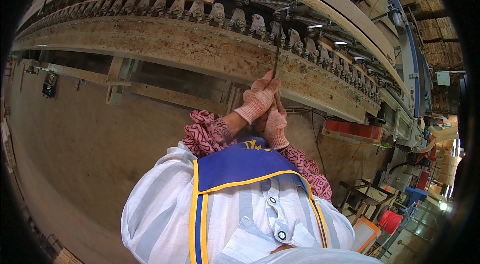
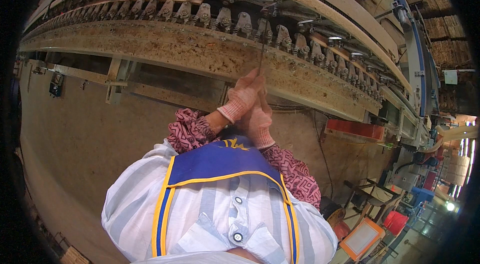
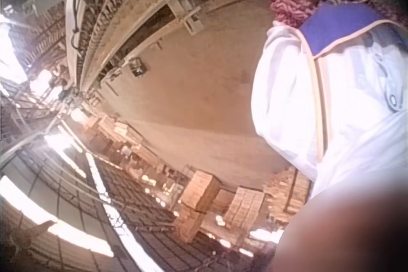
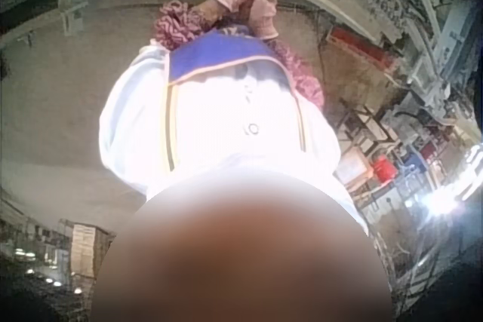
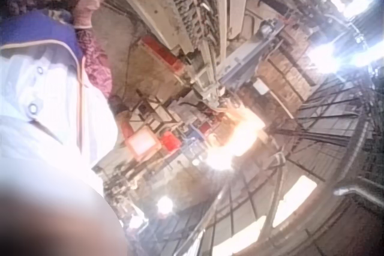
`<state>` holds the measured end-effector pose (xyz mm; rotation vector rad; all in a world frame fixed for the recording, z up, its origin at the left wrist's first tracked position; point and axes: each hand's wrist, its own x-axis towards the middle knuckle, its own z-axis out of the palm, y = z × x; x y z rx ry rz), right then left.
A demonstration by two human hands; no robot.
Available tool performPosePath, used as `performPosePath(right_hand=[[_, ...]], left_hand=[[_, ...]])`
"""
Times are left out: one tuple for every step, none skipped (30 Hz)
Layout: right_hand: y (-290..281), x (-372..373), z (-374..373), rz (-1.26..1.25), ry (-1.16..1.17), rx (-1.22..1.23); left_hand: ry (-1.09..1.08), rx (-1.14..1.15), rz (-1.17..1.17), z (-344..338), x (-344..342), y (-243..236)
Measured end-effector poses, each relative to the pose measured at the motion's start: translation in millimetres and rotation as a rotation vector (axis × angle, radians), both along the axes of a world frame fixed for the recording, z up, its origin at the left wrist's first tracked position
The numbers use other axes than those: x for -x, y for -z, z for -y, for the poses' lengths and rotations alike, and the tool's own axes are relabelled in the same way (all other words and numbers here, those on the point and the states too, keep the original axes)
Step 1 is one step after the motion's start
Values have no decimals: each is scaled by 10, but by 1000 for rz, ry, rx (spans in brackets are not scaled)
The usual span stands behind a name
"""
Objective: The person uses a cylindrical metal tool to adjust components on a large industrial machine, then switches to a long thin rod to continue adjustments along the machine's upper rail. The person wears gloves and a protective apron while working in a factory setting.
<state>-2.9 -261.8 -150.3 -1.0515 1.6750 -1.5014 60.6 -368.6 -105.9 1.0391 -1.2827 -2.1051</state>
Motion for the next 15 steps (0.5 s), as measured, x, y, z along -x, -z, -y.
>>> performPosePath(right_hand=[[3, 5, -5, -3, -1, -18], [2, 9, -8, -5, -1, -37], [-23, 1, -4, -2, 5, -60], [-44, -18, 11, 3, 30, -59], [-73, -39, 26, 9, 55, -57], [-120, -102, 80, 16, 97, -30], [-129, -112, 92, 25, 101, -21], [-139, -123, 99, 34, 104, -12], [-131, -88, 66, 44, 72, -21], [-127, -67, 48, 39, 52, -28], [-124, -46, 30, 33, 32, -35], [-133, -40, 27, 14, 23, -40], [-146, -45, 25, 50, 27, -51], [-167, -54, 26, 87, 32, -61], [-268, -105, 46, 178, 48, -77]], left_hand=[[14, 12, 9, 8, -20, -47], [29, 24, 19, 17, -39, -88], [42, 35, 28, 21, -51, -109], [30, 25, 25, 17, -51, -117], [18, 16, 22, 9, -46, -123], [5, 7, 19, 6, -44, -127], [7, 26, 21, 12, -29, -70], [9, 44, 24, 23, -4, 36], [15, 63, 25, 31, -6, 15], [14, 58, 56, 23, -6, -10], [12, 53, 87, 10, -7, -42], [11, 49, 119, 5, -23, -125], [15, 42, 118, 3, -43, -190], [20, 35, 118, 2, -66, -248], [23, 28, 117, 3, -81, -274]])
